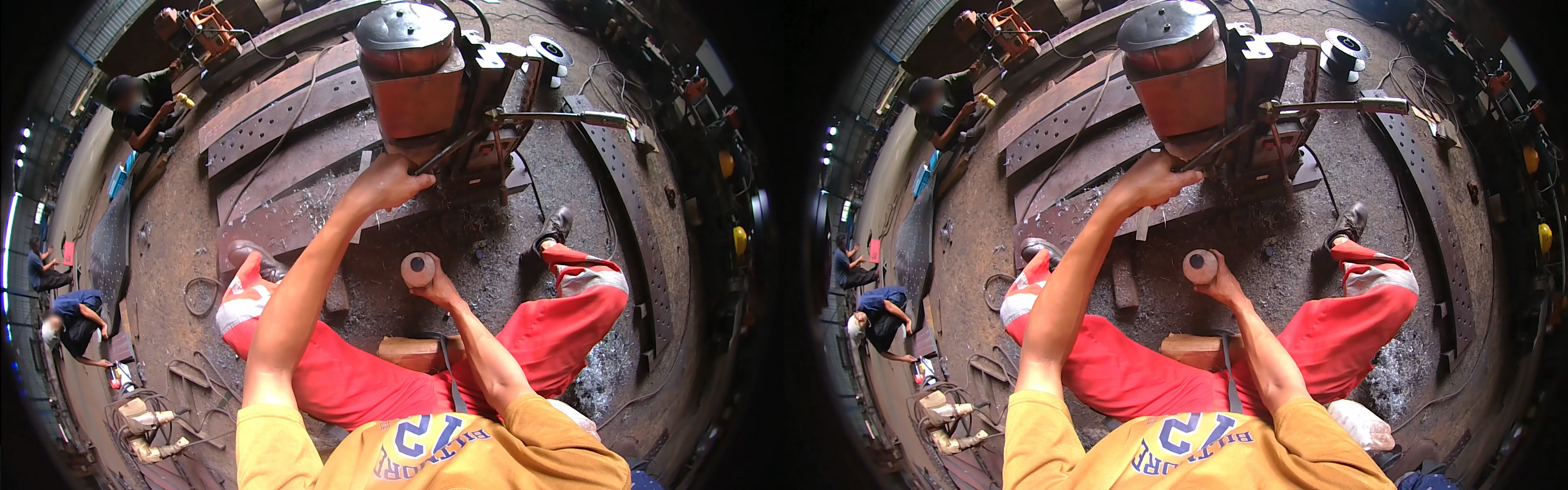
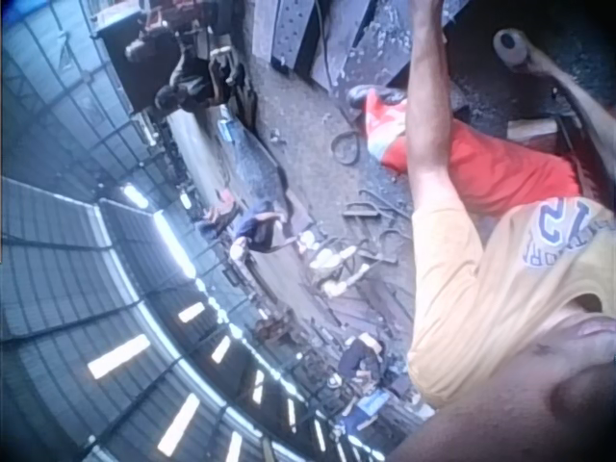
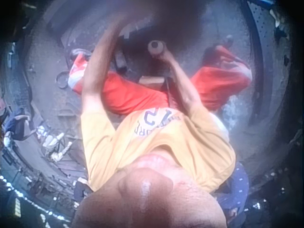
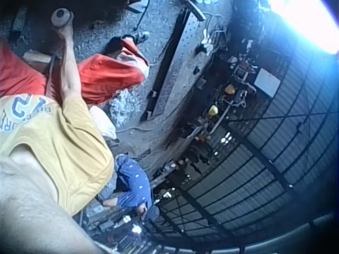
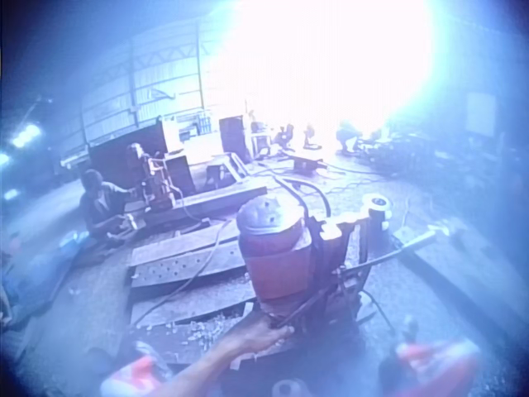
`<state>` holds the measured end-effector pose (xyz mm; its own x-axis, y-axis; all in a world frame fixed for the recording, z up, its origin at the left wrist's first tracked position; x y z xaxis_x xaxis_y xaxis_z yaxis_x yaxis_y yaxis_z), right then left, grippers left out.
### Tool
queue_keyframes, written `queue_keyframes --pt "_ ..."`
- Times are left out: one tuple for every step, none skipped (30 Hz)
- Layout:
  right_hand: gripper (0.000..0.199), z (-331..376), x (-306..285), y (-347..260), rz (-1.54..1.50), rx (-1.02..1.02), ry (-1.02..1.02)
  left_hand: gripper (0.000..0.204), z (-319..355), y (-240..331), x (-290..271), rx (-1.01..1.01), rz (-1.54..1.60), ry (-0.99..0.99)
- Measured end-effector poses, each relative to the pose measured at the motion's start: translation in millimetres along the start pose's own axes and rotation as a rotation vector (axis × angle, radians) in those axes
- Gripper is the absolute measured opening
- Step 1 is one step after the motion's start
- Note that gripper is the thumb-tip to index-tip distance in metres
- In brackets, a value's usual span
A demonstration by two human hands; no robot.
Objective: The person operates a drill press on a metal plate, repeatedly applying liquid from a plastic bottle to the drilling area. The person also uses a metal file to scrape the surface of the metal plate between drilling cycles.
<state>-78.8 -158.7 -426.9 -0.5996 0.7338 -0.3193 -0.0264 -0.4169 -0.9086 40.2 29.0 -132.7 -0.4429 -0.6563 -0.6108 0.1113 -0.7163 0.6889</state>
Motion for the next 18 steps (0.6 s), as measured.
queue_keyframes --pt "0.112 0.1 0.4 -1.5 -0.001 0.004 -0.003 0.047 0.5 -1.3 0.2 -0.004 0.005 0.008" --pt "0.112 0.4 0.8 -2.9 -0.003 0.009 -0.005 0.047 0.9 -2.6 0.3 -0.008 0.009 0.015" --pt "0.112 0.7 0.4 -1.7 -0.004 0.015 -0.005 0.047 1.6 -0.5 0.2 -0.002 0.011 0.011" --pt "0.112 0.6 0.0 -0.9 -0.001 0.011 0.0 0.047 2.1 1.5 -0.1 0.004 0.013 0.007" --pt "0.112 0.4 -0.3 -0.1 0.001 0.008 0.004 0.047 2.4 3.6 -0.3 0.011 0.015 0.002" --pt "0.112 -0.1 0.4 0.3 0.004 0.002 0.006 0.047 1.6 1.7 -0.1 0.017 0.004 0.011" --pt "0.112 -0.3 1.4 1.1 0.0 0.004 0.005 0.047 0.6 -0.4 0.4 0.024 -0.008 0.019" --pt "0.112 -0.3 2.4 1.8 -0.004 0.006 0.004 0.047 -0.5 -2.2 0.7 0.03 -0.02 0.027" --pt "0.112 -0.4 2.7 0.9 -0.008 0.008 0.002 0.048 -1.4 -3.7 1.1 0.02 -0.017 0.024" --pt "0.112 -0.6 2.5 -0.1 -0.007 0.006 0.002 0.048 -2.3 -5.2 1.4 0.01 -0.014 0.021" --pt "0.111 -0.6 2.1 -1.1 -0.005 0.003 0.001 0.048 -3.0 -6.8 1.6 0.0 -0.011 0.017" --pt "0.111 -0.3 1.5 -0.4 -0.004 0.002 0.002 0.048 -2.8 -5.7 1.7 0.005 -0.004 0.017" --pt "0.111 -0.3 1.3 0.0 -0.005 0.0 0.002 0.048 -2.5 -4.8 1.8 0.009 0.002 0.017" --pt "0.111 -0.7 1.3 0.4 -0.007 -0.002 0.001 0.048 -2.1 -3.9 1.9 0.014 0.009 0.017" --pt "0.11 -1.0 1.7 1.2 -0.008 -0.004 0.001 0.048 -1.3 -3.1 1.7 0.015 0.007 0.016" --pt "0.11 -1.3 2.0 1.9 -0.011 -0.007 0.0 0.048 -0.4 -2.4 1.4 0.017 0.005 0.014" --pt "0.11 -1.6 2.3 2.7 -0.014 -0.011 -0.001 0.049 0.3 -1.7 1.0 0.018 0.003 0.013" --pt "0.11 -1.7 2.6 3.6 -0.019 -0.013 -0.002 0.049 0.9 -0.1 0.5 0.026 0.002 0.012"
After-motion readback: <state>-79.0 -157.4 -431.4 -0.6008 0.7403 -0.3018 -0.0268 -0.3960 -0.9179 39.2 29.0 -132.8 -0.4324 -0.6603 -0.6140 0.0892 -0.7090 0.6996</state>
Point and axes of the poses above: each hand's wrist, its own z-axis away from the middle knuckle, its own x-axis out of the palm, y = z × x, the point moved 3 cm from there along -z, towards the middle knuckle, and after that the axes turned 7 degrees about -y, right-handed, at the moved point
